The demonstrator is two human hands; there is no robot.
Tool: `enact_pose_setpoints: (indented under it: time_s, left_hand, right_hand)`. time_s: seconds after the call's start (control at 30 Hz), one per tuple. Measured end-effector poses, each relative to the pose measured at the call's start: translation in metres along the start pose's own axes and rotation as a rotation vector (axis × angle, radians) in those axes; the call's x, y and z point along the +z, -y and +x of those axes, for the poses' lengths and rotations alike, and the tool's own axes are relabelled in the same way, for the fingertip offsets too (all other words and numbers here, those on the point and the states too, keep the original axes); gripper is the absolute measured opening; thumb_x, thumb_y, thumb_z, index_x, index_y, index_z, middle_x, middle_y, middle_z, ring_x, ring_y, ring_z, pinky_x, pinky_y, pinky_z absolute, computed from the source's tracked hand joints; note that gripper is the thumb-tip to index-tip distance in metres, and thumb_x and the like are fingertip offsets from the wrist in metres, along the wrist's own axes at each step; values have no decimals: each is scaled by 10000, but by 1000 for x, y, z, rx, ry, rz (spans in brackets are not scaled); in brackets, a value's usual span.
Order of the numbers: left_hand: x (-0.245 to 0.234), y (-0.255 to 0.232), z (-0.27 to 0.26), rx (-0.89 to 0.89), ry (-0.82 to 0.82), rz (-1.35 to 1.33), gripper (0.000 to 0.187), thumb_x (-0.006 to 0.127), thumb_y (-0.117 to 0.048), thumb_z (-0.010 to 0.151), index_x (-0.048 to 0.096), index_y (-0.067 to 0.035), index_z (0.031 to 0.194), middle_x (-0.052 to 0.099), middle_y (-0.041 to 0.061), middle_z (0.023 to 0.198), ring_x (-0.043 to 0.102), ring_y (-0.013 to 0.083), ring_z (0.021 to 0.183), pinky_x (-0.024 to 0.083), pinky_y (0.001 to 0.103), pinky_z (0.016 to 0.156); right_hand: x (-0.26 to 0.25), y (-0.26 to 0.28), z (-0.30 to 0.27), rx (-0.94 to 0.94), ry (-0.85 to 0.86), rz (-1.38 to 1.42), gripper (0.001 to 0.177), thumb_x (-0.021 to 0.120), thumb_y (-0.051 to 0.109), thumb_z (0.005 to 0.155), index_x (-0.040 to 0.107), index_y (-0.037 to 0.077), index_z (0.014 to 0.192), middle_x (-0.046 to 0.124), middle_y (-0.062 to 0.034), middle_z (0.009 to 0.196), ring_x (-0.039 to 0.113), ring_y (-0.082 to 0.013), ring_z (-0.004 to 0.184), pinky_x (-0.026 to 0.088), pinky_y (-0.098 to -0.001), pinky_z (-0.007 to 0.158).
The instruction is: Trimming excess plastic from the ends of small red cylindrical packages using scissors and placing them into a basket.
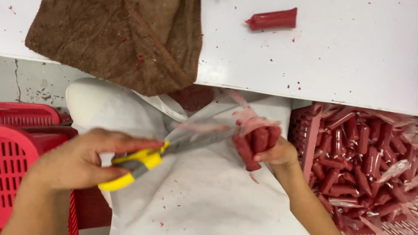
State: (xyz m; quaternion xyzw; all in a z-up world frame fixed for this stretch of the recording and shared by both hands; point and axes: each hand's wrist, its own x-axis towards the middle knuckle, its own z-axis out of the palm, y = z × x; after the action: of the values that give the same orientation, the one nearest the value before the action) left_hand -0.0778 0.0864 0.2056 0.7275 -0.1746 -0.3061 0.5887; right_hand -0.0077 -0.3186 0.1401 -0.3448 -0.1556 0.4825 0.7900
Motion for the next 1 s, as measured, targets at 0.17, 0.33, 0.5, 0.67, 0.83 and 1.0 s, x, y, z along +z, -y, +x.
enact_pose_setpoints:
  time_s: [0.17, 0.33, 0.5, 0.67, 0.83, 1.0]
  left_hand:
    - [-11, -38, 26, 146, -109, 63, 667, 753, -216, 782, 562, -102, 1411, 820, -19, 1133, 610, 29, 779, 404, 198, 556]
    - [11, -26, 9, 72, -70, -72, 667, 731, -250, 774, 572, -101, 1404, 863, 31, 1064, 524, 45, 699, 352, 206, 541]
    - [15, -31, -2, 74, -157, -144, 669, 689, -242, 776, 548, -92, 1412, 834, 132, 1105, 679, 51, 784, 375, 185, 492]
    - [-4, -45, 21, -170, -345, 219, 708, 723, -26, 762, 591, -275, 1412, 760, -61, 1257, 668, 52, 842, 521, 225, 734]
    - [-18, -58, 46, -121, -338, 232, 665, 703, -97, 816, 556, -226, 1452, 771, -40, 1163, 661, 53, 945, 489, 215, 819]
    - [-8, -45, 21, 133, -146, -211, 765, 695, -140, 827, 378, -37, 1516, 735, 173, 1194, 633, 115, 730, 608, 247, 693]
  right_hand:
    - [-30, 1, -28, -138, -129, 102, 940, 849, 4, 716, 325, -14, 1496, 662, -109, 1255, 638, -247, 1188, 506, -400, 1011]
    - [-26, -6, -32, -158, -125, 129, 945, 852, 5, 718, 321, 5, 1499, 656, -128, 1227, 636, -273, 1097, 512, -412, 918]
    - [-19, -2, -19, -160, -93, 136, 951, 857, 7, 721, 316, 28, 1503, 648, -152, 1193, 633, -307, 980, 520, -428, 799]
    - [-13, 11, -8, -184, -63, 127, 960, 863, 8, 725, 309, 60, 1508, 638, -184, 1146, 630, -352, 824, 530, -449, 640]
    - [-13, 15, -8, -198, -118, 249, 957, 831, -13, 725, 318, 99, 1525, 624, -172, 1107, 597, -323, 856, 501, -395, 650]
    - [-17, 9, -6, -102, -189, 313, 721, 828, 43, 723, 515, 43, 1372, 610, -157, 1046, 561, -280, 886, 494, -348, 697]
